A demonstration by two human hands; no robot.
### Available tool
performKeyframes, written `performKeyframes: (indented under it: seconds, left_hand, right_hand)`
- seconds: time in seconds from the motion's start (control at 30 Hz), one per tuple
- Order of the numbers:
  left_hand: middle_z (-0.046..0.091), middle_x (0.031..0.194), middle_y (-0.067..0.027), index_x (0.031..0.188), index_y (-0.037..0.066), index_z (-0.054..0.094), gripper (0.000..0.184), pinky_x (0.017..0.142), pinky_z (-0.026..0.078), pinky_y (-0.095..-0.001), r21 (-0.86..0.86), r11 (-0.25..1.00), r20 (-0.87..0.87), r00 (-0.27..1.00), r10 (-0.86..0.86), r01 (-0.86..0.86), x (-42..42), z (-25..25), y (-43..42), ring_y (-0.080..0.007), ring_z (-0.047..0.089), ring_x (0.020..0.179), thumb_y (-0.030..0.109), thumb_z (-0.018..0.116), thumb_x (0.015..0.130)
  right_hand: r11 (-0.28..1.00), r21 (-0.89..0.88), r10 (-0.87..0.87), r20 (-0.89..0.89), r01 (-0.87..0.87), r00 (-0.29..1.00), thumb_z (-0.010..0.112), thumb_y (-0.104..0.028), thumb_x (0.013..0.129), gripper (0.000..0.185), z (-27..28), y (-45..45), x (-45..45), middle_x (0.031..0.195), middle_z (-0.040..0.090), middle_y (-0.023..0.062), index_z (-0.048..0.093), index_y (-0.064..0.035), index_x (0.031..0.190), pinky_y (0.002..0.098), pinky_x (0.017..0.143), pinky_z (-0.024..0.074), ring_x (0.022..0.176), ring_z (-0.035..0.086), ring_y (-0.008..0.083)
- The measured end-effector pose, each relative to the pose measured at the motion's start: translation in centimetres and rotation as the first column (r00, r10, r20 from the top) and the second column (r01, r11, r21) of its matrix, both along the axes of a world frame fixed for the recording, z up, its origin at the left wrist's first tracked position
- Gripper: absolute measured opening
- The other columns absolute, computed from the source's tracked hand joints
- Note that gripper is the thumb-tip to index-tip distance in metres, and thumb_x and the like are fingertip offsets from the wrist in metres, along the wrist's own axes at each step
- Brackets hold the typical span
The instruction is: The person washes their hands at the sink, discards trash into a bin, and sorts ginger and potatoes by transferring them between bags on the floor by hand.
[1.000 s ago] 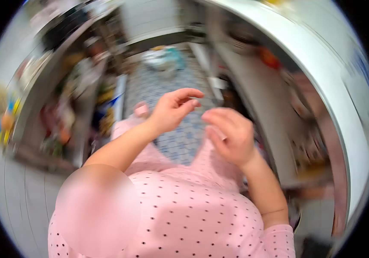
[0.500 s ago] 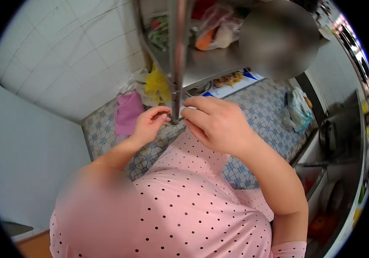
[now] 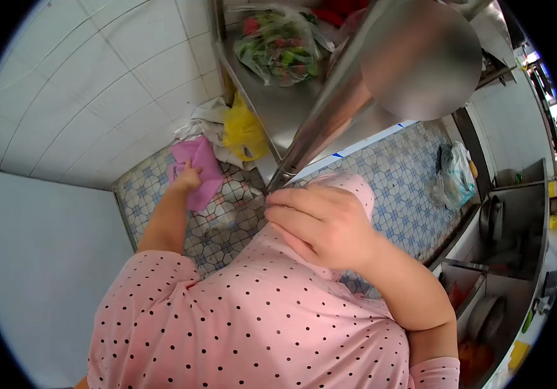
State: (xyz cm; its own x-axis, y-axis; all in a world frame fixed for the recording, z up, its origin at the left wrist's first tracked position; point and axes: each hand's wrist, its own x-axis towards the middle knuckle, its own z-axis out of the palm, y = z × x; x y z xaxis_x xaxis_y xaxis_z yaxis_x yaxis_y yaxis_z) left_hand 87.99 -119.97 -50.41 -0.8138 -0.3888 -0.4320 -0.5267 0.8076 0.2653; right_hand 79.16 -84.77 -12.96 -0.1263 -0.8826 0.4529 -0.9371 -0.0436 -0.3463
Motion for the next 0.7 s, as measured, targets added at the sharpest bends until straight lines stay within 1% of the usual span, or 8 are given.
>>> performKeyframes:
  seconds: [0.07, 0.17, 0.27, 0.37, 0.47, 0.57, 0.67, 0.7]
  left_hand:
    - [0.046, 0.132, -0.0241, 0.114, 0.012, 0.062, 0.038, 0.094, 0.045, -0.0407, -0.11, 0.988, 0.188, 0.978, -0.086, 0.108, -0.7, 0.2, -0.1, -0.0337, 0.058, 0.107, 0.014, 0.056, 0.077]
    - [0.064, 0.105, -0.0162, 0.103, 0.01, 0.065, 0.028, 0.087, 0.046, -0.0423, -0.155, 0.979, -0.135, 0.985, 0.11, -0.131, 0.8, 6.1, -0.1, -0.0324, 0.059, 0.101, 0.013, 0.055, 0.078]
    - [0.067, 0.092, -0.0127, 0.098, 0.009, 0.066, 0.022, 0.08, 0.047, -0.0438, -0.426, 0.904, -0.334, 0.927, -0.173, 0.015, 1.7, 12.2, -1.0, -0.0326, 0.061, 0.096, 0.015, 0.056, 0.079]
    - [0.066, 0.092, -0.0154, 0.095, 0.009, 0.067, 0.019, 0.075, 0.048, -0.0439, -0.247, 0.968, -0.32, 0.946, -0.049, -0.033, 2.2, 14.1, -2.7, -0.0344, 0.061, 0.089, 0.015, 0.055, 0.08]
    - [0.066, 0.095, -0.0167, 0.096, 0.008, 0.067, 0.02, 0.073, 0.049, -0.0446, -0.163, 0.979, -0.347, 0.936, 0.06, -0.123, 2.6, 19.3, -1.4, -0.0349, 0.062, 0.086, 0.014, 0.055, 0.081]
    - [0.06, 0.116, -0.0198, 0.11, 0.004, 0.063, 0.029, 0.088, 0.047, -0.0443, -0.292, 0.956, -0.056, 0.998, 0.021, -0.036, 2.6, 23.7, 0.5, -0.0348, 0.057, 0.107, 0.014, 0.045, 0.089]
    - [0.066, 0.095, -0.0169, 0.099, 0.008, 0.067, 0.023, 0.078, 0.051, -0.0428, -0.459, 0.888, -0.136, 0.99, -0.025, -0.041, 2.7, 16.4, -1.7, -0.0347, 0.063, 0.089, 0.012, 0.051, 0.083]
    - [0.065, 0.102, -0.0163, 0.101, 0.009, 0.066, 0.024, 0.081, 0.05, -0.0423, -0.438, 0.897, -0.132, 0.991, 0.0, -0.058, 2.3, 14.1, -1.6, -0.0341, 0.061, 0.094, 0.012, 0.05, 0.083]
  right_hand:
    - [0.999, -0.022, -0.034, 0.018, 0.034, 0.999, 0.067, -0.009, 0.072, 0.017, 0.5, 1.1, -0.7, 0.095, 0.066, 0.0077, 0.065, -0.0058, 0.089, 0.0308, 0.063, 0.0517, 0.074, 0.064, 0.0218]
    - [0.99, -0.052, -0.128, 0.012, 0.129, 0.992, 0.067, -0.008, 0.07, 0.018, 1.4, 2.6, -1.3, 0.094, 0.066, 0.0097, 0.065, -0.0056, 0.088, 0.0312, 0.062, 0.052, 0.075, 0.065, 0.0227]
    - [0.974, -0.129, -0.185, 0.014, 0.185, 0.983, 0.066, -0.003, 0.071, 0.017, 1.2, 3.1, -1.7, 0.093, 0.066, 0.0103, 0.066, -0.0046, 0.087, 0.0302, 0.06, 0.0517, 0.074, 0.065, 0.0233]
    - [0.964, -0.19, -0.189, 0.004, 0.186, 0.982, 0.066, 0.001, 0.071, 0.018, 0.9, 3.2, -1.2, 0.091, 0.066, 0.0099, 0.066, -0.0048, 0.088, 0.0297, 0.06, 0.0518, 0.073, 0.065, 0.0234]
    - [0.968, -0.186, -0.172, -0.007, 0.167, 0.985, 0.066, 0.0, 0.071, 0.018, 1.4, 3.8, -0.2, 0.091, 0.066, 0.0093, 0.065, -0.0052, 0.087, 0.03, 0.06, 0.0522, 0.073, 0.065, 0.0233]
    - [0.969, -0.194, -0.162, -0.035, 0.152, 0.986, 0.067, -0.001, 0.07, 0.019, 1.6, 5.0, 0.8, 0.092, 0.066, 0.0089, 0.065, -0.0054, 0.088, 0.0303, 0.06, 0.0524, 0.074, 0.065, 0.0231]
    - [0.972, -0.185, -0.155, -0.038, 0.145, 0.987, 0.067, -0.003, 0.068, 0.02, 1.6, 6.0, 1.6, 0.093, 0.066, 0.0088, 0.065, -0.0055, 0.088, 0.0306, 0.06, 0.0525, 0.074, 0.065, 0.0228]
    - [0.976, -0.169, -0.148, -0.036, 0.14, 0.988, 0.067, -0.003, 0.068, 0.021, 1.6, 6.0, 1.9, 0.094, 0.066, 0.0087, 0.066, -0.0056, 0.089, 0.0307, 0.06, 0.0526, 0.074, 0.065, 0.0228]
